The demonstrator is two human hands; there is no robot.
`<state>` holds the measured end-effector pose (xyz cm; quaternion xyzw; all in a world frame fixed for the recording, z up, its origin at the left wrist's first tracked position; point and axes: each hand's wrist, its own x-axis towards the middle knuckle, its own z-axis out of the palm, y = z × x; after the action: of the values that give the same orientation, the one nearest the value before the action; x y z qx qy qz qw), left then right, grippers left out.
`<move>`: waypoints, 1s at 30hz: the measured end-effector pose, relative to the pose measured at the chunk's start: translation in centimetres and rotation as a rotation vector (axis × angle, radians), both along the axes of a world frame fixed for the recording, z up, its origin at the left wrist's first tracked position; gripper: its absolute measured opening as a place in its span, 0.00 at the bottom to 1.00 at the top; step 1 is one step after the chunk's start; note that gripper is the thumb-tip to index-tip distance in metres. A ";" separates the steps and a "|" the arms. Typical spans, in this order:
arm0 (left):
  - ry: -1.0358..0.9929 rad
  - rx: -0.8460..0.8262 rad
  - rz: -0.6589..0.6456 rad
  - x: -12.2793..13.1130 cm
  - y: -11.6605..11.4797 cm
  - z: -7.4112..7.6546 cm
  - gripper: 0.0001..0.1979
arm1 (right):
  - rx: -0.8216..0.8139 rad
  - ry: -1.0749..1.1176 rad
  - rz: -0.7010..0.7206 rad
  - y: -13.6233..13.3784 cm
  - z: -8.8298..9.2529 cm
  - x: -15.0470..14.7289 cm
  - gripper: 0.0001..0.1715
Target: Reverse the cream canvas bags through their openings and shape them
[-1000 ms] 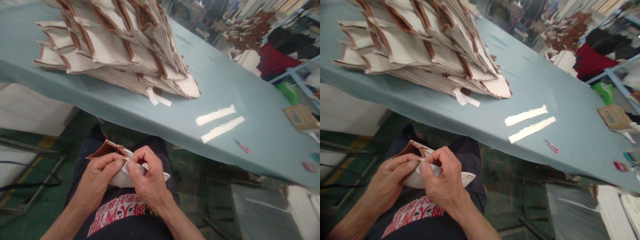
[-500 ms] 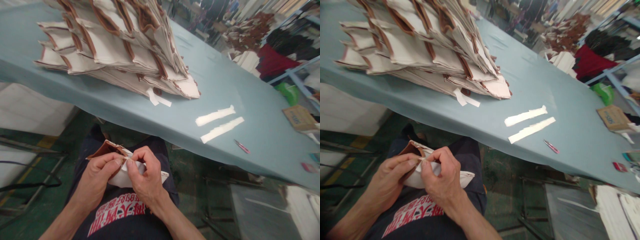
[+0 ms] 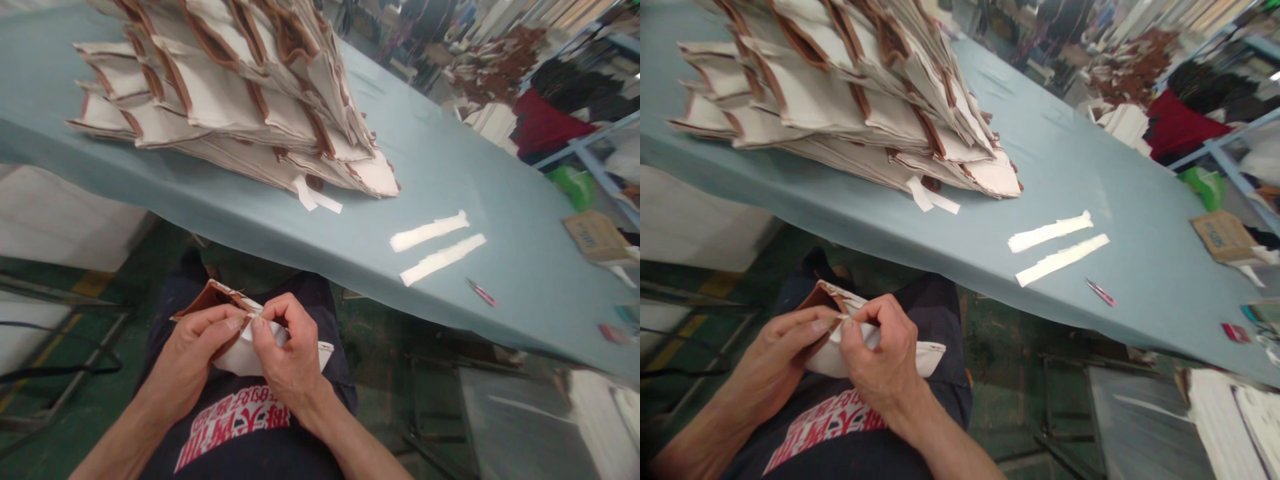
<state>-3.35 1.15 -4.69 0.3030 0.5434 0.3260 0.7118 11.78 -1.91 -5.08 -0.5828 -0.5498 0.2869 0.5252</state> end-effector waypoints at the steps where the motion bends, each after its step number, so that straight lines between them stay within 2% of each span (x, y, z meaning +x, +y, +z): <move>1: -0.012 0.002 -0.004 -0.1 0.0 -0.1 0.20 | -0.001 0.007 -0.004 0.0 -0.1 0.0 0.09; 6: -0.101 0.118 -0.068 -0.9 -0.4 -1.1 0.14 | -0.018 0.031 -0.006 0.0 -0.2 -0.1 0.10; 10: -0.039 0.205 -0.112 -1.2 -0.5 -1.5 0.13 | -0.045 0.032 0.001 0.0 -0.3 -0.1 0.11; 22: 0.172 0.281 -0.108 -0.1 -0.4 -0.2 0.13 | -0.146 0.060 0.012 -0.3 -0.4 0.1 0.11; 25: 0.256 0.293 -0.073 0.6 -0.8 0.6 0.13 | -0.142 0.029 -0.007 -0.5 -0.4 -0.1 0.11; 30: 0.436 0.347 0.034 1.8 -2.8 2.4 0.08 | -0.155 -0.044 -0.011 -0.7 0.2 -0.1 0.10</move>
<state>-1.51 -1.62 -2.31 0.4743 0.6247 0.3531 0.5101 11.67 -2.60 -4.90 -0.6308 -0.5340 0.3129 0.4681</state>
